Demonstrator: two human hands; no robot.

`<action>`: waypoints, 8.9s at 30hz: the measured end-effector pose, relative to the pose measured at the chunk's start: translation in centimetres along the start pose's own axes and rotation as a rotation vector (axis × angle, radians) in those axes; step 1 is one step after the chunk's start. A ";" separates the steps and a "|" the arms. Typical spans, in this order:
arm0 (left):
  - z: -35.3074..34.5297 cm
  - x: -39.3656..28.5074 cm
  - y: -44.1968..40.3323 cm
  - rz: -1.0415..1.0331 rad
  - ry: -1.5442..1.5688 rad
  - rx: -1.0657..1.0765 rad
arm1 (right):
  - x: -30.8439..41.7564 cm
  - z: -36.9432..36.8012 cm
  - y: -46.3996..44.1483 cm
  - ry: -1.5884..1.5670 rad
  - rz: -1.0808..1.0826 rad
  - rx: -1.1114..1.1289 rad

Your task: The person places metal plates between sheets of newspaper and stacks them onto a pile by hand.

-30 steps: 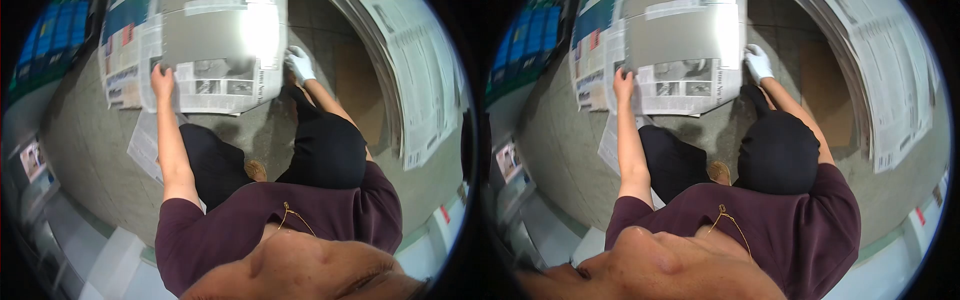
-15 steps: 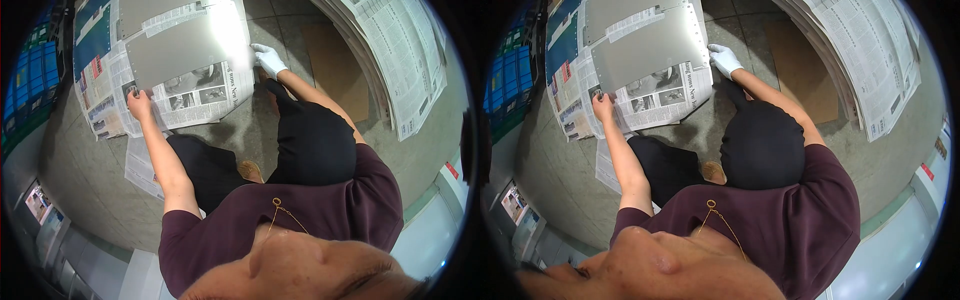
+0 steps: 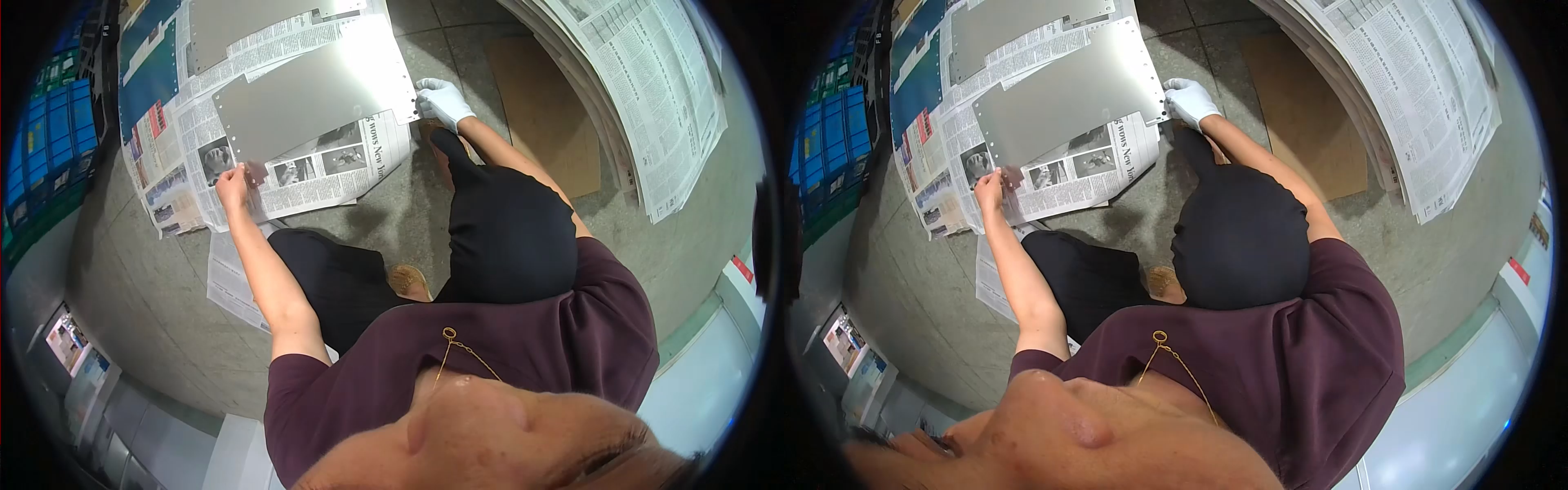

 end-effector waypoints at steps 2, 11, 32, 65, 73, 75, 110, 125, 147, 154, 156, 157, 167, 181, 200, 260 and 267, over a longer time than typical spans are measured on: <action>-0.2 1.2 -0.5 0.083 0.097 0.056 | 0.4 -0.1 0.9 -0.056 -0.010 -0.009; 1.2 -1.1 2.6 0.140 0.305 0.092 | 2.1 0.0 2.0 0.069 0.099 0.034; 2.8 -4.6 5.1 0.092 0.812 0.115 | -0.2 0.2 0.9 0.046 0.000 0.036; 1.2 -2.0 2.1 0.139 0.815 0.146 | -1.4 0.1 2.1 -0.231 -0.143 0.196; 1.0 -1.7 1.9 0.102 0.806 0.129 | -1.6 0.4 1.5 -0.304 -0.144 0.252; 0.9 -1.4 1.6 0.099 0.815 0.143 | -1.8 0.7 1.1 -0.244 -0.135 0.270; 5.2 -9.9 5.8 -0.272 1.020 0.122 | 14.2 -6.0 4.6 0.104 0.548 0.470; 3.7 -7.4 7.5 -0.216 0.963 0.038 | 11.8 -9.6 3.7 0.412 1.197 0.098; 1.0 -5.9 5.2 -0.054 0.923 0.086 | 7.0 -7.1 1.9 0.354 0.598 0.046; 1.0 -5.6 5.5 -0.038 0.924 0.073 | 4.9 -6.6 0.2 0.316 0.607 0.094; 1.1 -5.7 5.4 -0.037 0.921 0.070 | 4.7 -6.7 0.1 0.284 0.577 0.099; 1.0 -5.7 5.4 -0.035 0.924 0.072 | 4.8 -6.8 0.2 0.269 0.576 0.094; 1.3 -5.9 5.3 -0.026 0.933 0.063 | 4.9 -7.1 0.2 0.254 0.588 0.080; 3.0 -6.7 6.4 -0.068 1.027 0.034 | 4.6 -7.1 -0.4 0.428 0.755 0.020; 3.9 -6.5 6.6 -0.090 0.984 -0.007 | 9.6 -9.3 3.4 0.854 1.240 -0.003; -5.0 -5.0 12.5 0.213 0.559 0.817 | 28.9 24.7 4.9 -1.376 0.619 -0.186; -5.7 -3.6 11.2 0.263 0.572 0.807 | 30.4 24.8 4.5 -1.345 0.635 -0.215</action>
Point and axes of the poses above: each hand's wrist, its own y-axis away from the middle knuckle, its own z-axis out of the back of the hand, x = y × z, the point moved 4 cm from there along -y, towards the middle knuckle, and after that the axes turned 5 degrees about z, right-handed, at the moved point
